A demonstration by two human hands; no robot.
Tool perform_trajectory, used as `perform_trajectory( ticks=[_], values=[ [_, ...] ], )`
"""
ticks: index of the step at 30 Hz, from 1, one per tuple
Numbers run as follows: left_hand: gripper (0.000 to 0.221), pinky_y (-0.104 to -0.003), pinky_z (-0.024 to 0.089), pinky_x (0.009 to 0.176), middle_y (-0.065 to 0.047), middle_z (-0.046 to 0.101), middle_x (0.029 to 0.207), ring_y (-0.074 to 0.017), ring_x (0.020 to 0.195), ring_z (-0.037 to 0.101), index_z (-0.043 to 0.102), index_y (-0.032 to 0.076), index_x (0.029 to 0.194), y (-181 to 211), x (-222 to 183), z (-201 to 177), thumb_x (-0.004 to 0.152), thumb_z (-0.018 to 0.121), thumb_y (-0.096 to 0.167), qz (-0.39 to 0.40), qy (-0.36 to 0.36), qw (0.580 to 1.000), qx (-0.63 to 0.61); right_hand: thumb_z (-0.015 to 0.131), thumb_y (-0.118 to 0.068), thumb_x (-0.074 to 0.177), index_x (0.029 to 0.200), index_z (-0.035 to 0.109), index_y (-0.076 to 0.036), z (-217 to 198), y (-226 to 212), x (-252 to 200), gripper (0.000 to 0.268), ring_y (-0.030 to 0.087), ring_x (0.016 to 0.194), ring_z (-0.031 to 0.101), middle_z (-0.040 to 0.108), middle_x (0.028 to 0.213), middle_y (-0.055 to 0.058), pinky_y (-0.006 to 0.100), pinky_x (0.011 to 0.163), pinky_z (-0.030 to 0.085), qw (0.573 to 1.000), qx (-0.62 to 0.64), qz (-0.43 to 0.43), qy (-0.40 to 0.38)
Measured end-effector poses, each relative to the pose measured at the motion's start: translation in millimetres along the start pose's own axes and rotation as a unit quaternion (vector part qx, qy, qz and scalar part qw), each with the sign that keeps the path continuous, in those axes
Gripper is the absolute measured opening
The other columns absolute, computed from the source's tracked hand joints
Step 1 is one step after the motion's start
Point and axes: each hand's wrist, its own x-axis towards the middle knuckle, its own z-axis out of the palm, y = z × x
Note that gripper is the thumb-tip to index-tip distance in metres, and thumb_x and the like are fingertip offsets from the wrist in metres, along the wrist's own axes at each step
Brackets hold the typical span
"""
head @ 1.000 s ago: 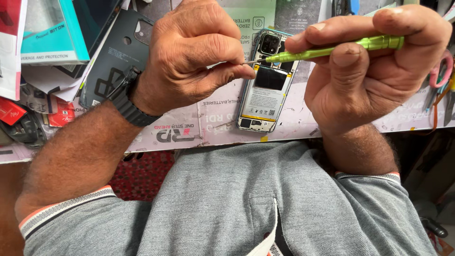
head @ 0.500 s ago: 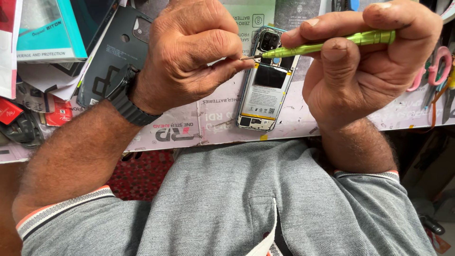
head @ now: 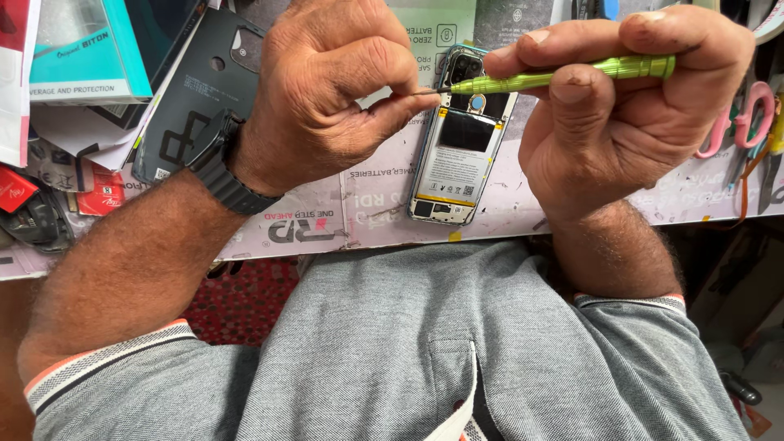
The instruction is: The person uses a green screwdriver to remove screws from the internal frame of a disassembled smartphone. They carefully extract the screws and place them on the workbench. After removing the screws, the person picks up a blue smartphone back cover, inspects it, and places it back down.
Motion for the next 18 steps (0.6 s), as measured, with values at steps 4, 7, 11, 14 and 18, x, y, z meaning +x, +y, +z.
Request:
perform_trajectory(
  ticks=[4,7,11,14,18],
  values=[
    [0.023,-0.037,0.046,0.079,-0.002,0.062,0.095,-0.0195,0.090,0.060,0.063,0.009,0.093,0,-1,1,0.095,0.086,0.013,0.001,0.008,1.000,0.013,0.063,-0.017,0.110,0.129,0.039,-0.008,0,1,0,0.031,0.036,0.079,0.078,0.071,0.100,0.026,0.044,0.071,0.067,1.000,0.002,0.002,-0.002],
    [0.027,-0.037,0.046,0.077,-0.003,0.061,0.092,-0.0206,0.087,0.059,0.063,0.008,0.093,1,-1,2,0.095,0.087,0.020,-0.024,0.001,1.000,0.016,0.063,-0.017,0.111,0.130,0.039,-0.008,-1,0,0,0.031,0.036,0.080,0.078,0.071,0.102,0.026,0.044,0.072,0.067,1.000,0.008,0.004,-0.003],
    [0.036,-0.043,0.046,0.078,-0.005,0.059,0.090,-0.0262,0.087,0.059,0.062,0.005,0.091,4,5,-1,0.092,0.089,0.030,-0.030,-0.022,0.997,0.065,0.064,-0.016,0.110,0.131,0.041,-0.007,-5,-4,4,0.032,0.036,0.076,0.076,0.072,0.100,0.027,0.044,0.069,0.067,1.000,-0.007,0.000,0.021],
    [0.038,-0.045,0.047,0.080,-0.008,0.060,0.093,-0.0299,0.090,0.061,0.066,0.005,0.098,3,7,-3,0.088,0.089,0.034,-0.016,-0.087,0.993,0.078,0.064,-0.015,0.113,0.132,0.042,-0.006,-16,-13,3,0.031,0.034,0.076,0.076,0.072,0.099,0.028,0.043,0.069,0.069,0.998,-0.064,0.014,0.013],
    [0.040,-0.044,0.046,0.077,-0.007,0.066,0.088,-0.0269,0.084,0.065,0.074,0.006,0.101,3,10,6,0.077,0.090,0.034,0.022,-0.159,0.980,0.118,0.062,-0.017,0.118,0.136,0.039,-0.004,-34,-10,13,0.032,0.031,0.086,0.078,0.072,0.104,0.025,0.039,0.078,0.071,0.990,-0.114,-0.001,-0.079]
  ],
)
